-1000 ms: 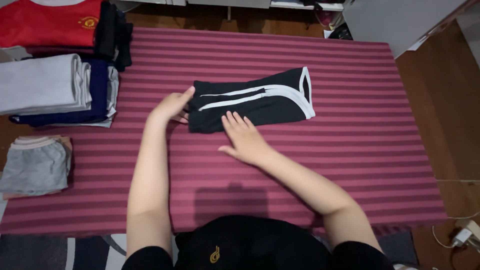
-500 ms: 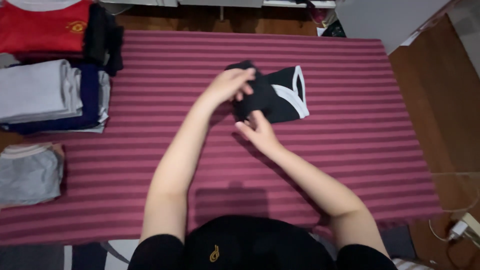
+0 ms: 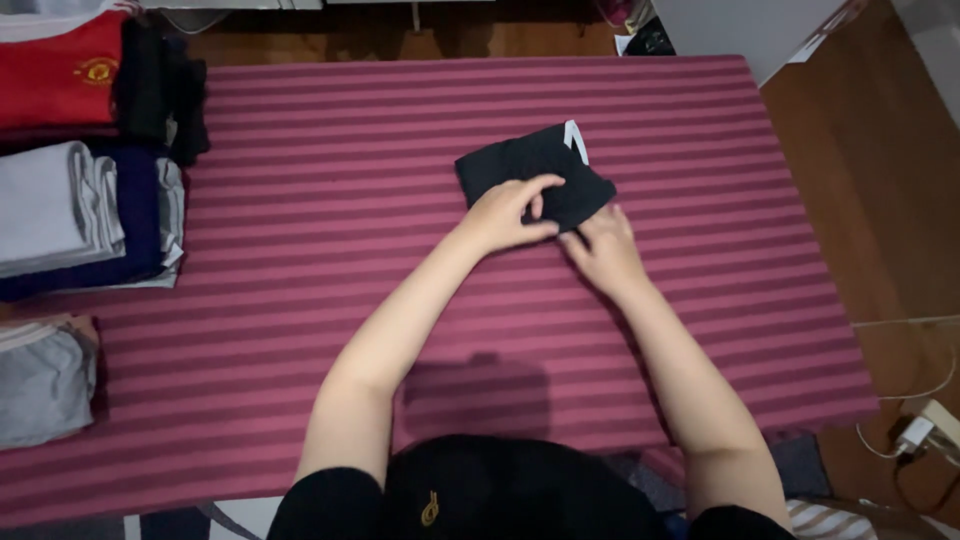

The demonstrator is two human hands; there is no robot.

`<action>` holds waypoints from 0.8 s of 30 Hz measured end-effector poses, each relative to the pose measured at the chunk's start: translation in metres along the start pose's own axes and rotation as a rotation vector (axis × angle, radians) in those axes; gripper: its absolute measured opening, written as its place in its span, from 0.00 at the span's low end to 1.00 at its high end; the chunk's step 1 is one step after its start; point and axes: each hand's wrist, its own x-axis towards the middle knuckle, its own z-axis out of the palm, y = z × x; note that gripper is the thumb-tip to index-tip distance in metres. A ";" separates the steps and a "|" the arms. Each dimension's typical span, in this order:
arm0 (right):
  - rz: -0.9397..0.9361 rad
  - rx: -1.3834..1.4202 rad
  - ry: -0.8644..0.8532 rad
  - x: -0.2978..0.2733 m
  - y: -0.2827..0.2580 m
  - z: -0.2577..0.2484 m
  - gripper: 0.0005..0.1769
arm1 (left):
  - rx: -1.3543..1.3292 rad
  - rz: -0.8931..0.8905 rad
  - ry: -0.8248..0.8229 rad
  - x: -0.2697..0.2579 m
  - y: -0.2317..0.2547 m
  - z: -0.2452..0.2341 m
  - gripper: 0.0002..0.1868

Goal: The person folds a pair of black shorts with white stripes on a striped pink surface. They smooth the fabric, fold the legs inward, then fold the garment in half and again to form a compact rectangle.

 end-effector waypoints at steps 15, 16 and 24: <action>0.265 0.069 -0.025 0.087 -0.010 -0.027 0.35 | 0.370 0.140 0.127 -0.030 -0.002 0.006 0.23; 0.307 -0.031 0.002 0.093 -0.006 -0.015 0.30 | 0.440 0.044 0.082 -0.032 -0.001 0.005 0.36; 0.477 -0.052 0.007 0.096 0.027 0.018 0.25 | 0.578 -0.334 -0.118 -0.048 0.030 -0.018 0.58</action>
